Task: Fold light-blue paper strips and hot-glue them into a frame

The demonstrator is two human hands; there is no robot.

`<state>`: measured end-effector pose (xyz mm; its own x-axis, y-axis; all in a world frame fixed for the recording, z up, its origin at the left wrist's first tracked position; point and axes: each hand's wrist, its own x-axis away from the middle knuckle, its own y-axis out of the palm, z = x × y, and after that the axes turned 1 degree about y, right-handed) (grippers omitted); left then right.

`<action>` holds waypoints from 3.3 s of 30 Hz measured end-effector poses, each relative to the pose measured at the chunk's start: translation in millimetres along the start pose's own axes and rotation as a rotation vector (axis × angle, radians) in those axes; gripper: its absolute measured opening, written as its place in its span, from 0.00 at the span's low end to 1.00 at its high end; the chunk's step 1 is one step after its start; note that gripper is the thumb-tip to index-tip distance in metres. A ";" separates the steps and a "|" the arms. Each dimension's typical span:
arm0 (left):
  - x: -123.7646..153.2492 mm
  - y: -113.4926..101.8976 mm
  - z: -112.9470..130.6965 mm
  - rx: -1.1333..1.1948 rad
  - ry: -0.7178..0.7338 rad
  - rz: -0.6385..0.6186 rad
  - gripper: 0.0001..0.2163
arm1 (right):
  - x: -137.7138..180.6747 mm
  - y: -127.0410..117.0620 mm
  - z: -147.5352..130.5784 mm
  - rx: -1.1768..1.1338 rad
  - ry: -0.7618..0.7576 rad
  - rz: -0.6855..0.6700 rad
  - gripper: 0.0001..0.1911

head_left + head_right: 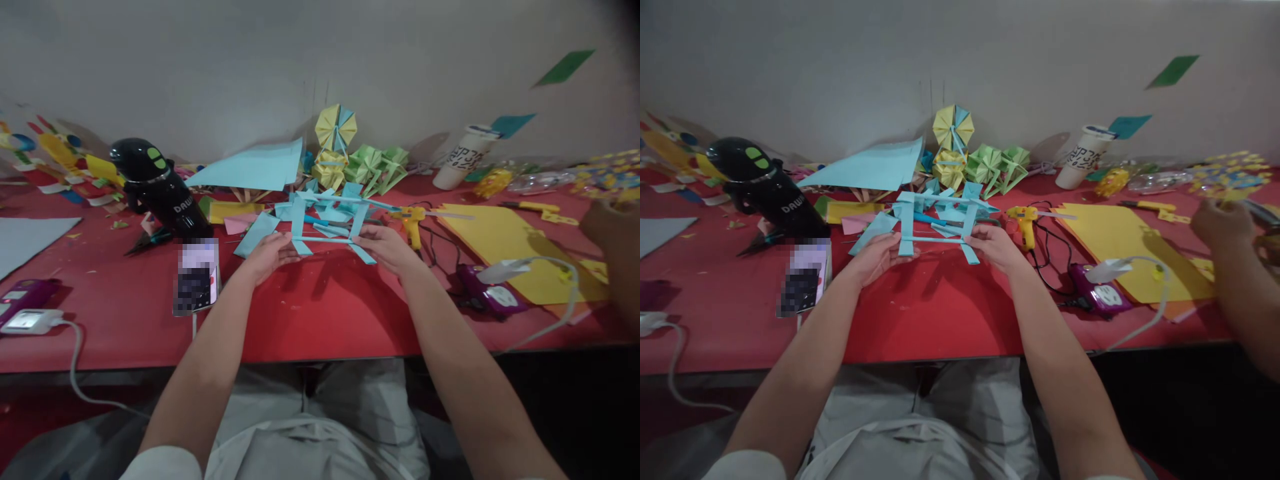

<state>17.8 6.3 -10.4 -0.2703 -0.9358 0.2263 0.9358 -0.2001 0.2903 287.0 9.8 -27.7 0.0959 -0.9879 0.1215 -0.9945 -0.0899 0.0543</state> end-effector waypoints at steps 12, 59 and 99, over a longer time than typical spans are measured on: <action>2.3 -8.2 -4.7 -1.010 0.340 0.494 0.05 | -2.8 -7.3 -1.1 0.075 -0.074 0.054 0.21; -1.7 -6.1 -3.0 -0.242 -0.055 0.104 0.06 | 1.9 0.5 -2.2 0.131 0.018 -0.043 0.21; -7.7 -12.4 -6.1 -0.511 0.318 0.115 0.13 | 1.4 -4.7 1.3 0.373 -0.186 -0.120 0.22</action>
<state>9.6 14.2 -21.3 -0.1538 -0.9847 -0.0820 0.9663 -0.1326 -0.2205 291.7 8.7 -29.2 0.2364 -0.9705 -0.0464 -0.9273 -0.2111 -0.3092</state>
